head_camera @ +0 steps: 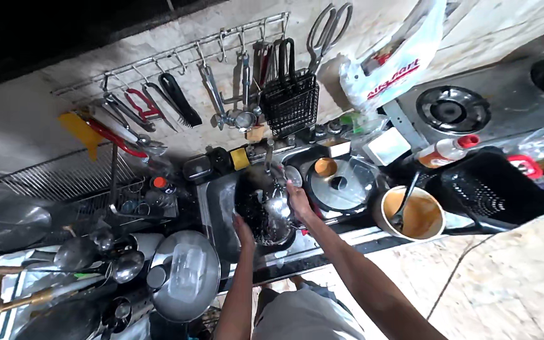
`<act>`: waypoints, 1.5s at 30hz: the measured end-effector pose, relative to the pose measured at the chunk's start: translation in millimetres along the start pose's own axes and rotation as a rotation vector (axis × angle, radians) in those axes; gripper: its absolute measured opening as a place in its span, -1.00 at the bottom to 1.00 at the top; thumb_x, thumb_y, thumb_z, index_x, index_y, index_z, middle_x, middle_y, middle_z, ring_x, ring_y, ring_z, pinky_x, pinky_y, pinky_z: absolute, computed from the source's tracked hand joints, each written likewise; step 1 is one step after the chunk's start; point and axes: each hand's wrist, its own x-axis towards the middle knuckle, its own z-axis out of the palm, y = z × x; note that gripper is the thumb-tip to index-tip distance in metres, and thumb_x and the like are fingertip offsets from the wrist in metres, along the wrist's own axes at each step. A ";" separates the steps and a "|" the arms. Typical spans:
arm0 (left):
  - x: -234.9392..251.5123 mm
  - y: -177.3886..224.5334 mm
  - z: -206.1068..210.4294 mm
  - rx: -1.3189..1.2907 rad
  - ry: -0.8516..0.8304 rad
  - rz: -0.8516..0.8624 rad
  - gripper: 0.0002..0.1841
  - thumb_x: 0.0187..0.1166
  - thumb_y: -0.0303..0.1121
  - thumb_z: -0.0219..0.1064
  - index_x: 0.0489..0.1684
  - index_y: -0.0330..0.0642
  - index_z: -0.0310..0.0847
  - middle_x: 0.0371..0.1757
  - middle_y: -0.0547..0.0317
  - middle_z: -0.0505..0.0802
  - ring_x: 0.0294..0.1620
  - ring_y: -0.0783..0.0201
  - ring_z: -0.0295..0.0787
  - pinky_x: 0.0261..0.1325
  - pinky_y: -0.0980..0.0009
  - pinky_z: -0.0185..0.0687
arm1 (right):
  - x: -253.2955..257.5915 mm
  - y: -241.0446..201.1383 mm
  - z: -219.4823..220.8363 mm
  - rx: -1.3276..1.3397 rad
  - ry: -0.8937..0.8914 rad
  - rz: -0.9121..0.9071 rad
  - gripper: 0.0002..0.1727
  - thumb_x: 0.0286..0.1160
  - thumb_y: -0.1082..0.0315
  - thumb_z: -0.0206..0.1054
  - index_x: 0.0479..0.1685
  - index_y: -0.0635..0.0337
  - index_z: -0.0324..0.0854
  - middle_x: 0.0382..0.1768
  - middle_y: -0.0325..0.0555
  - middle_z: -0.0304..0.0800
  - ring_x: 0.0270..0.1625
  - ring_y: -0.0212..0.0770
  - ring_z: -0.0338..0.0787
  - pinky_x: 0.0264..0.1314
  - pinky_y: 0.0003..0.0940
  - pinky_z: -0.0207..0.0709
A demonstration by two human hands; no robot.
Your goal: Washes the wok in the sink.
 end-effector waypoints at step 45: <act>-46.4 15.1 105.4 1.062 -0.165 0.984 -0.34 0.82 0.00 -0.18 0.85 -0.13 0.16 0.89 0.01 0.20 0.93 0.00 -0.07 0.90 -0.23 -0.28 | 47.1 -1.2 -10.2 -0.070 -0.098 0.140 -0.34 0.80 -0.23 0.03 -0.05 0.23 0.76 -0.16 0.07 0.83 -0.06 -0.09 0.83 0.10 -0.03 0.71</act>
